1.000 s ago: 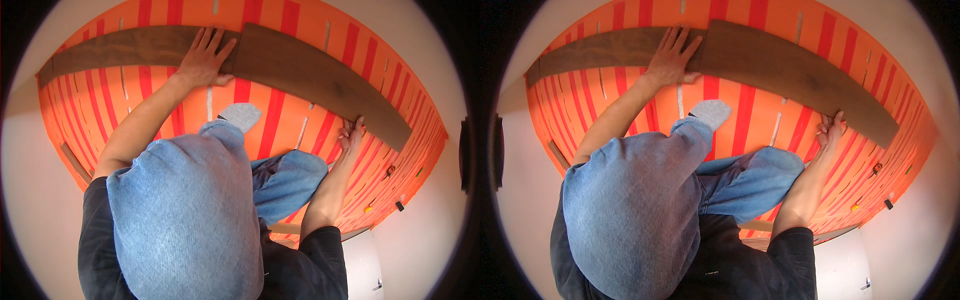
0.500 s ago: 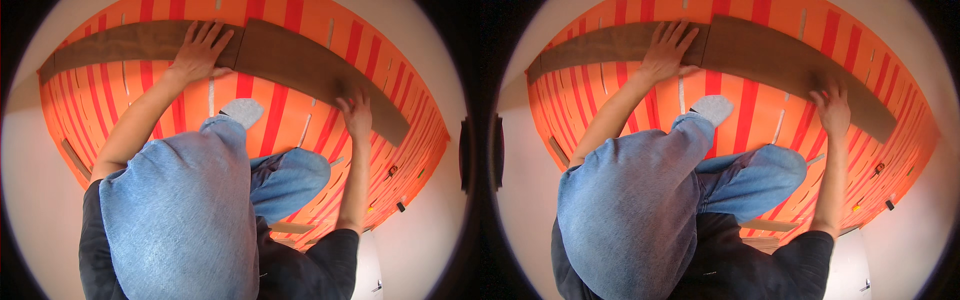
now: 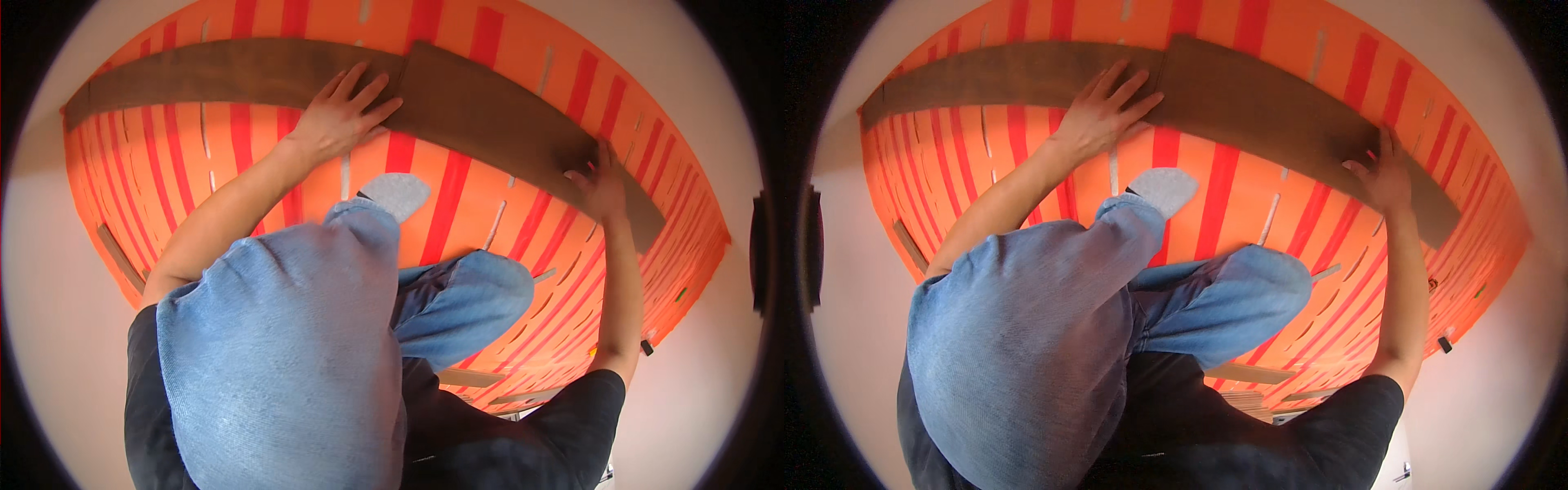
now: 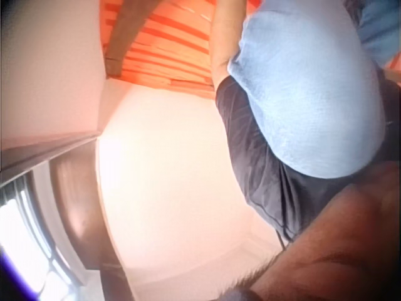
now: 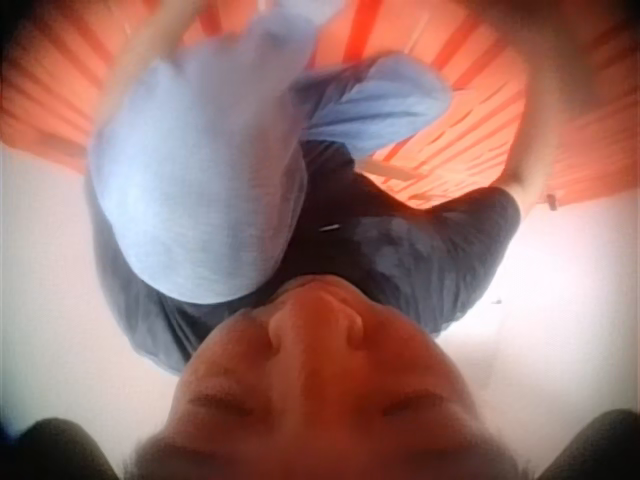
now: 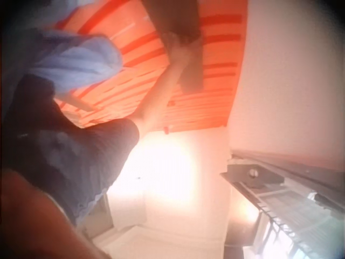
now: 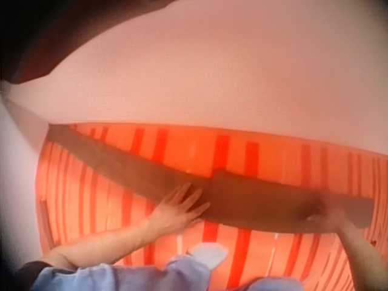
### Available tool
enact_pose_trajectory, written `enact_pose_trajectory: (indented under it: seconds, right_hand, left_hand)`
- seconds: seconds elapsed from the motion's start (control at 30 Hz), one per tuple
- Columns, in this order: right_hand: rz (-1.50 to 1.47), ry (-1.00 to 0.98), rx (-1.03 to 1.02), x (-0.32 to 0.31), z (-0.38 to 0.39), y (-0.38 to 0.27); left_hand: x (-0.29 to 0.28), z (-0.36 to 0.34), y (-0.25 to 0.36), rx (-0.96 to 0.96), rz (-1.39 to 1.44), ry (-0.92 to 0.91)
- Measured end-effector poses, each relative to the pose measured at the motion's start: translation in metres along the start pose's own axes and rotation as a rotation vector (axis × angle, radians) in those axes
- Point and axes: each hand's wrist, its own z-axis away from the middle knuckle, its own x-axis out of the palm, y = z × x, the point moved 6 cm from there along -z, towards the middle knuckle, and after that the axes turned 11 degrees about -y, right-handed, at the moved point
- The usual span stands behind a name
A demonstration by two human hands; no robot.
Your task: Install wood flooring panels by measuring, marking, and fitting them onto the floor surface.
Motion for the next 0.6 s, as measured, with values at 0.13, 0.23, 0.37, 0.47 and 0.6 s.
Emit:
enact_pose_trajectory:
  seconds: [0.13, 0.23, 0.37, 0.47, 0.6]
  right_hand:
    - [0.132, 0.006, 0.015, -0.012, -0.008, -0.004]
    - [0.271, -0.020, 0.030, -0.026, -0.029, -0.016]
    - [0.265, -0.044, 0.054, -0.037, -0.049, -0.012]
    - [0.165, -0.082, 0.037, -0.029, -0.063, 0.005]
    - [-0.106, -0.019, -0.100, -0.017, -0.071, 0.026]
  left_hand:
    - [0.003, 0.004, 0.000, -0.023, -0.035, -0.057]
    - [0.008, 0.002, 0.000, -0.006, -0.071, -0.034]
    - [0.012, 0.003, 0.002, 0.007, -0.115, -0.020]
    - [0.014, 0.003, 0.003, 0.010, -0.132, -0.030]
    - [0.015, 0.005, 0.003, 0.020, -0.128, -0.007]
